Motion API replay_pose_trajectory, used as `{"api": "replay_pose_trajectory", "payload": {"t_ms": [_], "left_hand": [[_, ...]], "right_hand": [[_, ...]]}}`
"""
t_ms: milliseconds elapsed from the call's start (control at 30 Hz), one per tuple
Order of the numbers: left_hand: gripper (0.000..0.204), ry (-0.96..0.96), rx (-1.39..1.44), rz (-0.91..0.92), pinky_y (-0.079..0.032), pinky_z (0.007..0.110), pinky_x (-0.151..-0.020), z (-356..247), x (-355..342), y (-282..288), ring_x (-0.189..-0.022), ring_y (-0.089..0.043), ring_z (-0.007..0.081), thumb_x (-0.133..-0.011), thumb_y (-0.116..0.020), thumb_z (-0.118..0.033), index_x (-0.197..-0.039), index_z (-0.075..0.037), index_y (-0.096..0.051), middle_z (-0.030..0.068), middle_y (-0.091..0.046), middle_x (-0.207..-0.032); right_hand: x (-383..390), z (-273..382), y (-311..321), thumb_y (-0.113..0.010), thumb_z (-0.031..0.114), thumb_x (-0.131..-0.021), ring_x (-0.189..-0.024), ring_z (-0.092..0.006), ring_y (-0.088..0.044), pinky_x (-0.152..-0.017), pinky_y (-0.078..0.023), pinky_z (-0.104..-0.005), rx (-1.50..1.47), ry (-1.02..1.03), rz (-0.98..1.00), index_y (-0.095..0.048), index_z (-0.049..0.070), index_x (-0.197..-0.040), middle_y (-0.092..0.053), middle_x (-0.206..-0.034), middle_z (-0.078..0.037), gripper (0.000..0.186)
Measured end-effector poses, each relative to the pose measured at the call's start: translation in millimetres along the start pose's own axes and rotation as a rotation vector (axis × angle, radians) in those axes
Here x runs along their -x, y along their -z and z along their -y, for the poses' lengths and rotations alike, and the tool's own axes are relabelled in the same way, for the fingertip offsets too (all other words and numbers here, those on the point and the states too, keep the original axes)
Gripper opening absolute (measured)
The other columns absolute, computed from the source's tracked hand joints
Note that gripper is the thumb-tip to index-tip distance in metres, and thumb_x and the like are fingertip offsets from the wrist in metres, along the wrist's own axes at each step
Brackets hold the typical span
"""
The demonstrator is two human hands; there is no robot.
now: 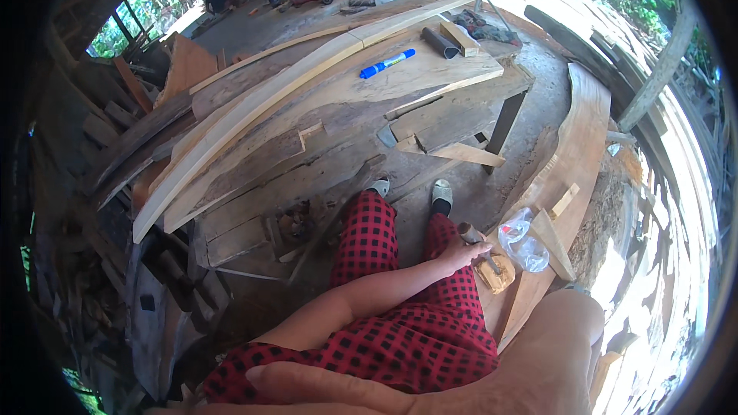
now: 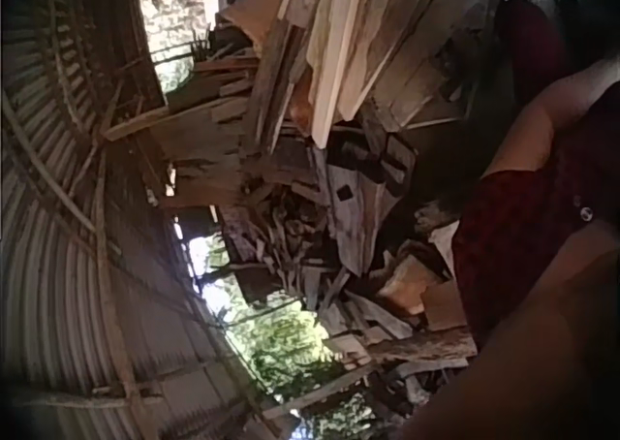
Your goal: The recorder is chiseling and fitting pieces of wood in a workshop setting.
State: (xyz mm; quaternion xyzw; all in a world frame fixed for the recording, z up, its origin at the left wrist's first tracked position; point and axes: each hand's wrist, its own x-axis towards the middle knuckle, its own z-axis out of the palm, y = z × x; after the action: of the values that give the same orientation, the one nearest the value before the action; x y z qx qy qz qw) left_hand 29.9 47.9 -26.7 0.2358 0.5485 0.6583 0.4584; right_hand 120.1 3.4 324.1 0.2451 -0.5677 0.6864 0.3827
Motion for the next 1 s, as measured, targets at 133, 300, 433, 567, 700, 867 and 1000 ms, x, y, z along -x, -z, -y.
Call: {"api": "replay_pose_trajectory", "payload": {"t_ms": [133,300,433,567,700,867,1000], "left_hand": [[0.018,-0.003,-0.004,0.012,-0.031,0.02,-0.041,5.5,-1.3,3.0,-0.049,-0.041,0.0025,-0.082,-0.07,-0.025,-0.087,-0.011,-0.059,-0.0055,-0.05,-0.064],[0.018,-0.005,0.004,0.019,-0.032,0.02,-0.04,2.0,0.9,0.2,-0.049,-0.041,0.0025,-0.081,-0.07,-0.025,-0.085,-0.011,-0.06,-0.0054,-0.049,-0.064],[0.02,0.002,0.034,-0.012,-0.032,0.019,-0.041,0.6,3.7,-2.3,-0.051,-0.043,0.0027,-0.08,-0.071,-0.025,-0.086,-0.011,-0.06,-0.0047,-0.05,-0.064],[0.02,0.004,0.039,-0.042,-0.032,0.02,-0.04,5.2,4.1,8.7,-0.053,-0.044,0.0025,-0.08,-0.072,-0.024,-0.087,-0.01,-0.059,-0.0046,-0.05,-0.064],[0.02,-0.055,0.031,0.06,-0.038,0.022,-0.046,17.6,-11.8,-9.3,-0.056,-0.047,0.0037,-0.079,-0.072,-0.022,-0.085,-0.008,-0.06,-0.0033,-0.054,-0.065],[0.017,-0.202,0.023,0.039,-0.045,0.025,-0.058,27.5,-12.9,6.8,-0.064,-0.055,0.0072,-0.08,-0.071,-0.018,-0.083,-0.005,-0.06,-0.0005,-0.061,-0.071],[0.015,-0.15,-0.037,-0.004,-0.047,0.026,-0.061,25.5,-10.3,2.8,-0.068,-0.058,0.0086,-0.08,-0.07,-0.015,-0.085,-0.004,-0.061,0.0011,-0.063,-0.074]], "right_hand": [[-6.9,5.3,-3.6,-0.058,0.034,-0.088,-0.084,-0.0243,-0.056,-0.073,-0.048,-0.0404,-0.071,-0.029,0.046,-0.059,0.002,-0.075,-0.054,-0.09,-0.014,0.034],[-12.5,17.8,-7.2,-0.059,0.033,-0.088,-0.09,-0.0246,-0.055,-0.079,-0.048,-0.0436,-0.145,-0.071,0.089,-0.06,0.003,-0.074,-0.054,-0.094,-0.014,0.033],[-15.5,29.9,-5.8,-0.059,0.032,-0.088,-0.095,-0.0248,-0.054,-0.083,-0.047,-0.0462,-0.2,-0.109,0.118,-0.06,0.003,-0.073,-0.054,-0.097,-0.014,0.032],[-19.9,32.2,0.1,-0.06,0.031,-0.088,-0.1,-0.0251,-0.053,-0.087,-0.047,-0.0488,-0.307,-0.17,0.158,-0.06,0.004,-0.072,-0.054,-0.101,-0.014,0.032],[-23.9,44.6,-9.0,-0.06,0.03,-0.089,-0.105,-0.0253,-0.052,-0.091,-0.046,-0.0514,-0.323,-0.209,0.176,-0.06,0.004,-0.071,-0.053,-0.104,-0.014,0.031],[15.6,9.9,50.7,-0.072,0.025,-0.078,-0.062,-0.0242,-0.057,-0.062,-0.051,-0.0387,-0.172,-0.209,-0.08,-0.047,0.008,-0.065,-0.058,-0.072,-0.007,0.033],[50.9,5.1,84.2,-0.067,0.027,-0.084,-0.053,-0.0202,-0.052,-0.052,-0.043,-0.0334,-0.091,-0.424,-0.2,-0.046,0.009,-0.066,-0.051,-0.056,-0.006,0.033]]}}
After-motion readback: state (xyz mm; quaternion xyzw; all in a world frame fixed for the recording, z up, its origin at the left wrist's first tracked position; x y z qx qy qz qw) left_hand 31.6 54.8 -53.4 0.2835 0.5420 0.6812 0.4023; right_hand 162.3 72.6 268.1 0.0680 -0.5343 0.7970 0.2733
